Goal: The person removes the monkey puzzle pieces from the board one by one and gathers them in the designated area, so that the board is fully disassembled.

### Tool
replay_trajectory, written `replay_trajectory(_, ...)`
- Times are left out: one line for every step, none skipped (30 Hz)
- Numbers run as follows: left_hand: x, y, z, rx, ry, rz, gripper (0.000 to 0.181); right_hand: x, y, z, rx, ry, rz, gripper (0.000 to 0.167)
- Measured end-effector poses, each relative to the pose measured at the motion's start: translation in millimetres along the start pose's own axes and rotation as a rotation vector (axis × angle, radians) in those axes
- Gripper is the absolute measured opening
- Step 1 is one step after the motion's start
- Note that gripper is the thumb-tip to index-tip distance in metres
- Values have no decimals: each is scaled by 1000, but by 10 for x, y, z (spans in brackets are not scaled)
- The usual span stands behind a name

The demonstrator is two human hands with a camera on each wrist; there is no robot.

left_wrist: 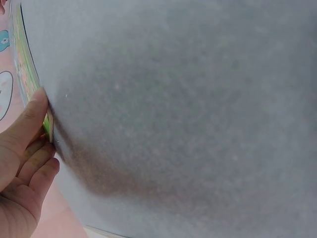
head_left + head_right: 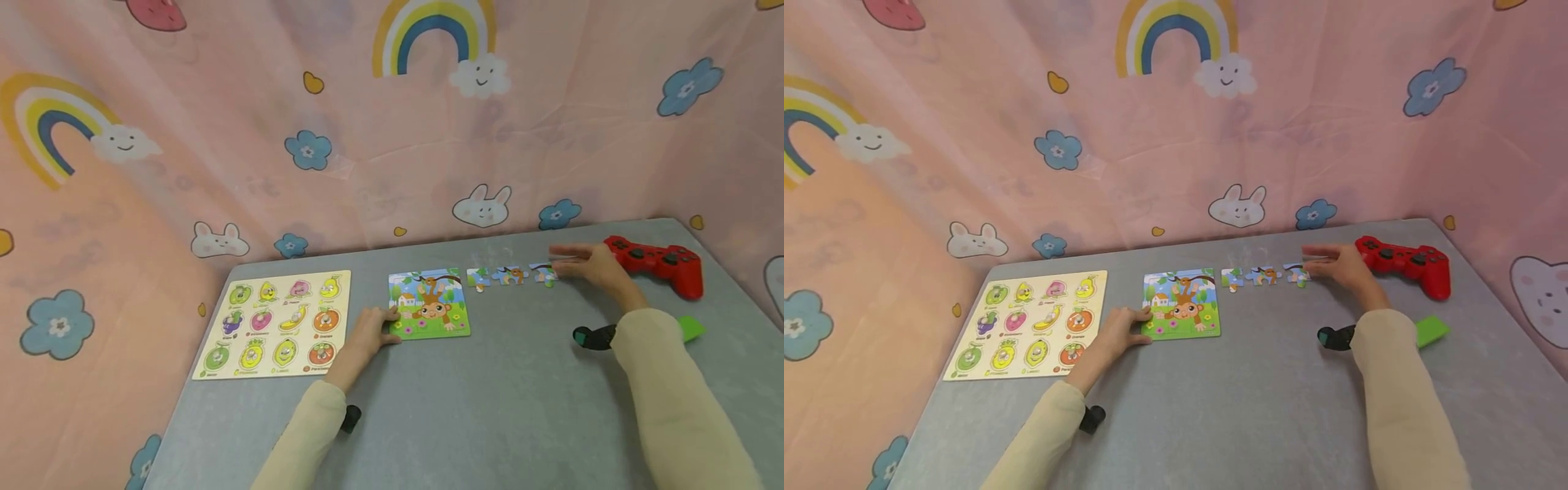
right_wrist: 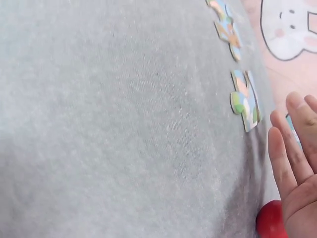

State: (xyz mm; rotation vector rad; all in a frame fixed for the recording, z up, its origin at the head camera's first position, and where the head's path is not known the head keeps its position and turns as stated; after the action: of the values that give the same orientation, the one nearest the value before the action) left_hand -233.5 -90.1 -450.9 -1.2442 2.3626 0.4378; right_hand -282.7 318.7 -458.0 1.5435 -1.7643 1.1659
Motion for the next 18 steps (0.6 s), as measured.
replay_trajectory(1,-1,3,2,-1,-1,48,1,-15,6,3,27,-2,59)
replay_trajectory(2,-3,4,4,-6,-2,48,1,-30,18,8,52,-3,60)
replay_trajectory(2,-5,5,5,-6,0,48,4,-40,40,21,88,-8,61)
replay_trajectory(5,-9,6,5,-13,-2,48,13,-51,67,36,118,-23,61)
replay_trajectory(9,-11,6,5,-10,-2,48,25,-61,97,48,142,-36,60)
replay_trajectory(11,-13,5,6,-10,-3,48,38,-70,135,65,160,-53,59)
replay_trajectory(13,-14,5,4,-10,-1,48,54,-78,171,80,181,-67,58)
replay_trajectory(13,-15,3,2,-15,-1,48,71,-85,208,91,199,-75,58)
replay_trajectory(12,-15,2,0,-15,1,48,91,-90,245,100,208,-86,57)
replay_trajectory(11,-14,2,-1,-17,2,48,111,-97,277,96,196,-93,56)
replay_trajectory(8,-12,2,-1,-17,4,48,129,-99,308,88,189,-95,56)
replay_trajectory(5,-9,3,-1,-20,7,48,147,-101,338,83,185,-96,55)
replay_trajectory(6,-9,4,-1,-24,7,48,171,-97,372,77,169,-99,56)
replay_trajectory(7,-9,3,0,-26,5,48,195,-87,409,81,173,-109,55)
replay_trajectory(7,-9,4,0,-29,4,48,222,-75,448,89,186,-125,54)
replay_trajectory(7,-9,3,0,-32,2,48,256,-72,483,97,187,-132,53)
replay_trajectory(6,-10,2,0,-36,1,48,293,-72,517,106,186,-137,53)
replay_trajectory(5,-11,1,0,-37,1,48,330,-73,551,118,184,-141,53)
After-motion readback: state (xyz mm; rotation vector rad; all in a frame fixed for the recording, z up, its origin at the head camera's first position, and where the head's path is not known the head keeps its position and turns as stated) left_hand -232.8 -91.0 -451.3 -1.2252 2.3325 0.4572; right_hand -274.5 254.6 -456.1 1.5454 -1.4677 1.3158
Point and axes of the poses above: each hand's wrist, its own y-axis towards the middle knuckle, its own z-axis out of the palm, x = y × z, the point moved 5 cm from there along y, towards the middle knuckle, and after that the axes turned 9 degrees about z, right-handed, at the moved point
